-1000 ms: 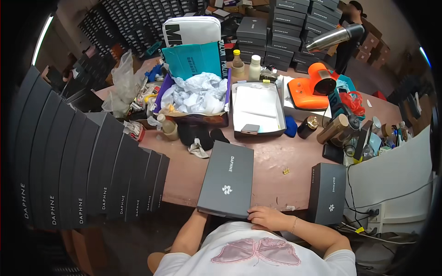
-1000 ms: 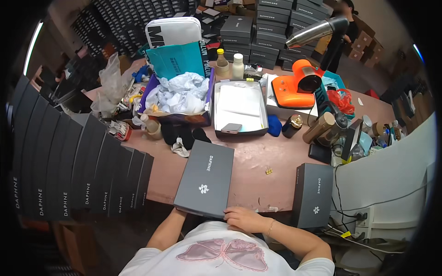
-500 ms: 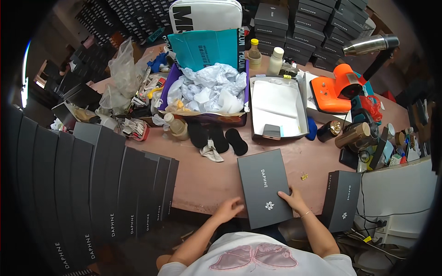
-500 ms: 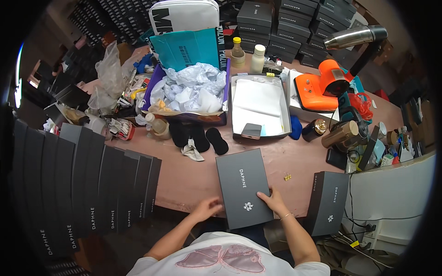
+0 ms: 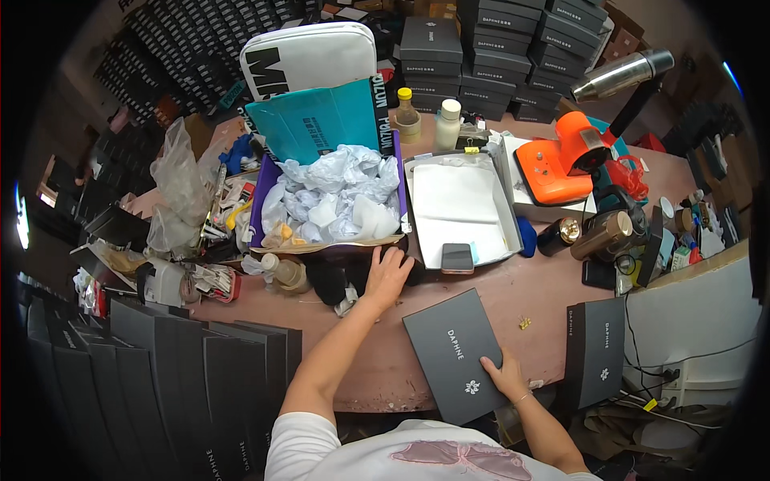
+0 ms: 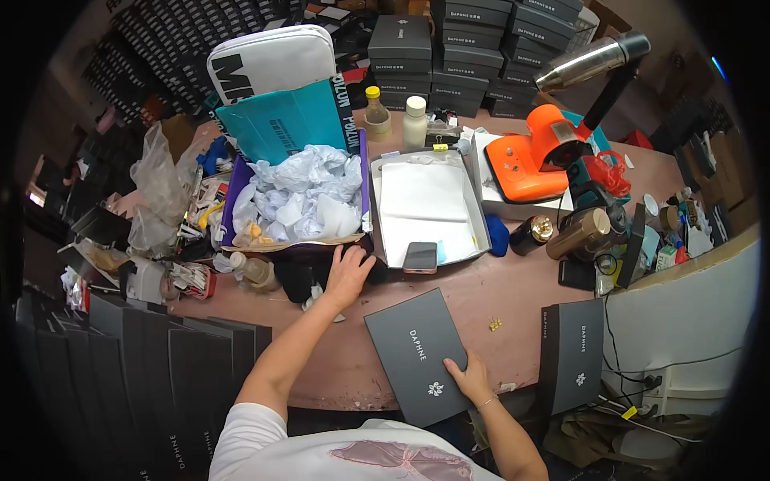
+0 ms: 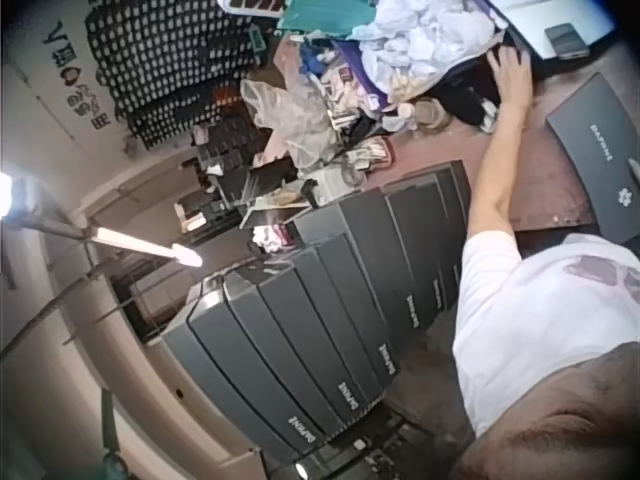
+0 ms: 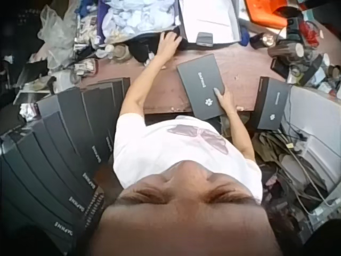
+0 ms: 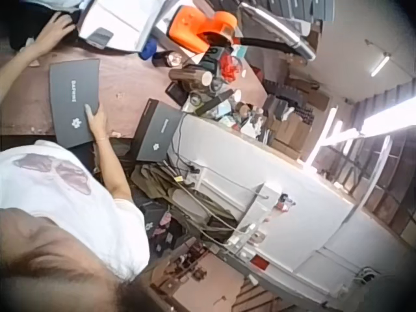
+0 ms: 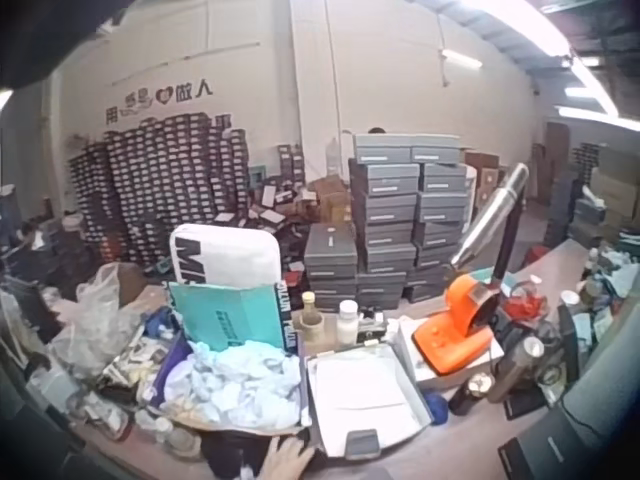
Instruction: Inspecting and packing high-heeled shoes into branded boxes with protective tissue paper.
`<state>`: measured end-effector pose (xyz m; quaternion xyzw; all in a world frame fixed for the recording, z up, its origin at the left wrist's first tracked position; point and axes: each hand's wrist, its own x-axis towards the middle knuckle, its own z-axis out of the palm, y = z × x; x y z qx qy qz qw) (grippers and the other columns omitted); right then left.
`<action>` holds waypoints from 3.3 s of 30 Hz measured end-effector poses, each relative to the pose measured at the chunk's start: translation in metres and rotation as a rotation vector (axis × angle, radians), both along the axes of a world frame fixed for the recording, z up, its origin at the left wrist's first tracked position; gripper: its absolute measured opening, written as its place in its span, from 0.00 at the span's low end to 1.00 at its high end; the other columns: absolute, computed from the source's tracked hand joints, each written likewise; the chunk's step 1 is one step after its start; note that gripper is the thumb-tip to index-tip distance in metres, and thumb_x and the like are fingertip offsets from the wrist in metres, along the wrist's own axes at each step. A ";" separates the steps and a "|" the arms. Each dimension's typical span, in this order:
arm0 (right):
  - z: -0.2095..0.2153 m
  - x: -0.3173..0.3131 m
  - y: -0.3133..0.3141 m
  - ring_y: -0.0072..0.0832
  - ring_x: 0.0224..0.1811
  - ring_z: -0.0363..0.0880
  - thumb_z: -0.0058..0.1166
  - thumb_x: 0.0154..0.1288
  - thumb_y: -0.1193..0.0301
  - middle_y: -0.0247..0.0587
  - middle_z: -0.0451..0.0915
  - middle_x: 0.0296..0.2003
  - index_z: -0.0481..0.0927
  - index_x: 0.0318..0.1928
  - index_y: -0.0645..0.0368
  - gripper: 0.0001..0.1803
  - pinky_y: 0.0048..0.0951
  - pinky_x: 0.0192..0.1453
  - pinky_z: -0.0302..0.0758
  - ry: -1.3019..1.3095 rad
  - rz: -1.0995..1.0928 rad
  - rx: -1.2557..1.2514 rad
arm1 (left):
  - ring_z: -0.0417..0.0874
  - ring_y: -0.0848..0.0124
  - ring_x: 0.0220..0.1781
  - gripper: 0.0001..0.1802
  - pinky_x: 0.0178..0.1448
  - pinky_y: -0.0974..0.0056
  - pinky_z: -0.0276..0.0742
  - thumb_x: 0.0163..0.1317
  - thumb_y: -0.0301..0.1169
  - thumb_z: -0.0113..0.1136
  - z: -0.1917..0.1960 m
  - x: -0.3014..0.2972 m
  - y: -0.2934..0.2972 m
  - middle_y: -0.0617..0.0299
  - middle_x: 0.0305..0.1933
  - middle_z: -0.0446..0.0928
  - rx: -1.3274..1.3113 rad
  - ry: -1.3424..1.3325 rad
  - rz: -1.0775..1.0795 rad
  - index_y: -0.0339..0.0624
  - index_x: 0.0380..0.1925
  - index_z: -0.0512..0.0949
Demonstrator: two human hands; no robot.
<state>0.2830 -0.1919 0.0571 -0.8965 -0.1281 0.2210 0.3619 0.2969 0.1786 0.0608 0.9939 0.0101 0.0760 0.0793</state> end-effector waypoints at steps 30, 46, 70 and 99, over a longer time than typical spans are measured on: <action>-0.022 -0.035 0.020 0.48 0.48 0.76 0.60 0.59 0.50 0.60 0.76 0.46 0.75 0.49 0.73 0.34 0.41 0.53 0.71 0.094 -0.123 0.155 | 0.70 0.48 0.59 0.38 0.65 0.52 0.65 0.49 0.24 0.64 0.036 -0.104 0.016 0.43 0.57 0.68 -0.483 -0.620 0.540 0.37 0.63 0.64; -0.012 -0.031 0.025 0.46 0.47 0.77 0.60 0.60 0.55 0.62 0.78 0.43 0.74 0.49 0.74 0.31 0.39 0.53 0.72 0.031 -0.093 0.123 | 0.71 0.56 0.58 0.35 0.70 0.42 0.54 0.45 0.32 0.68 -0.016 -0.019 0.013 0.53 0.50 0.73 -0.076 0.312 0.059 0.43 0.57 0.71; -0.020 -0.027 0.021 0.49 0.49 0.75 0.59 0.60 0.52 0.62 0.76 0.44 0.74 0.49 0.73 0.32 0.40 0.55 0.70 0.096 -0.064 0.142 | 0.67 0.52 0.63 0.48 0.65 0.42 0.54 0.48 0.34 0.67 -0.046 -0.105 -0.014 0.46 0.60 0.67 -0.384 0.206 0.757 0.50 0.69 0.53; 0.001 -0.031 0.031 0.47 0.49 0.76 0.60 0.59 0.54 0.62 0.77 0.44 0.75 0.48 0.72 0.31 0.39 0.53 0.71 0.111 -0.108 0.132 | 0.70 0.59 0.61 0.32 0.63 0.59 0.67 0.59 0.27 0.60 -0.107 -0.168 0.054 0.45 0.59 0.67 -1.472 -0.419 1.113 0.31 0.61 0.59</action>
